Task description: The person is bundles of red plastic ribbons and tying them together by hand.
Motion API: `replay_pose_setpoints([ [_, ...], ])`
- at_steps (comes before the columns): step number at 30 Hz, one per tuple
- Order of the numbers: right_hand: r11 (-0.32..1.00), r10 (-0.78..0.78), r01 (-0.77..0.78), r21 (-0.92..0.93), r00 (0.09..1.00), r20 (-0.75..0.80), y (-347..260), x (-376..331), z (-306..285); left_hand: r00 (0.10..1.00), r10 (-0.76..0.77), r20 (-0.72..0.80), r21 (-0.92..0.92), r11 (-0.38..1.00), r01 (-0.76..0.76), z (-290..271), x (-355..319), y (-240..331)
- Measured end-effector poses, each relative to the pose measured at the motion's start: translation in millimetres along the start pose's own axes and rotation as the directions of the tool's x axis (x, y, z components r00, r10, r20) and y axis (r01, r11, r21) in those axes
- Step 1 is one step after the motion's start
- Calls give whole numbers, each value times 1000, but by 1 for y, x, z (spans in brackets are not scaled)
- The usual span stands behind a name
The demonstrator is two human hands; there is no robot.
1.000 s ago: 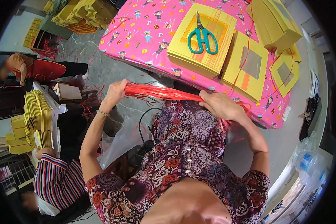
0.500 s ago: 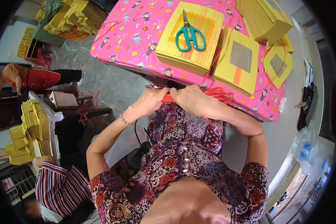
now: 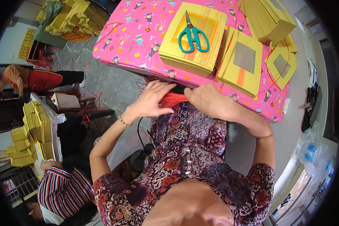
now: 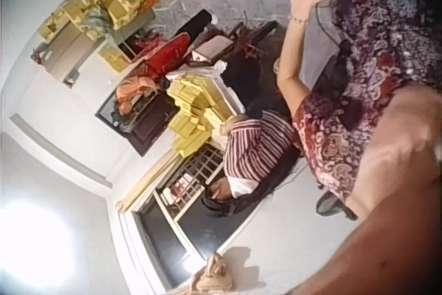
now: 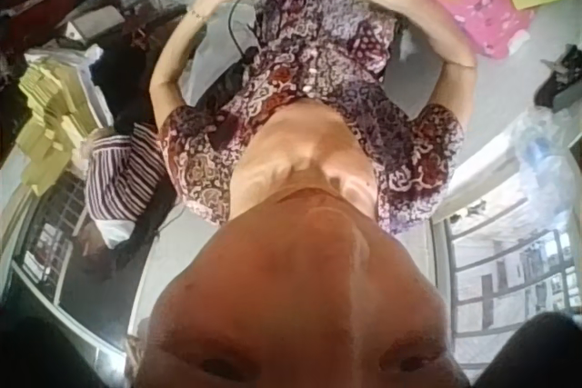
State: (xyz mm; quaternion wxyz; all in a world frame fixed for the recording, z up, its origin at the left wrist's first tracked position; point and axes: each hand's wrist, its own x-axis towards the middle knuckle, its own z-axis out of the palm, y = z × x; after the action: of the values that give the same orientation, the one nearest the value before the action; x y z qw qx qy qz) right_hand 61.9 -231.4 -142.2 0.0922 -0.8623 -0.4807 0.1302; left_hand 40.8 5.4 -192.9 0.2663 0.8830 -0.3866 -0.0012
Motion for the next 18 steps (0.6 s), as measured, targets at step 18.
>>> replay_pose_setpoints([
  [18, 998, 5, 27, 62, 880, -475, 52, -20, -58, 964, -265, 30, -457, 854, 249, -31, 27, 30],
])
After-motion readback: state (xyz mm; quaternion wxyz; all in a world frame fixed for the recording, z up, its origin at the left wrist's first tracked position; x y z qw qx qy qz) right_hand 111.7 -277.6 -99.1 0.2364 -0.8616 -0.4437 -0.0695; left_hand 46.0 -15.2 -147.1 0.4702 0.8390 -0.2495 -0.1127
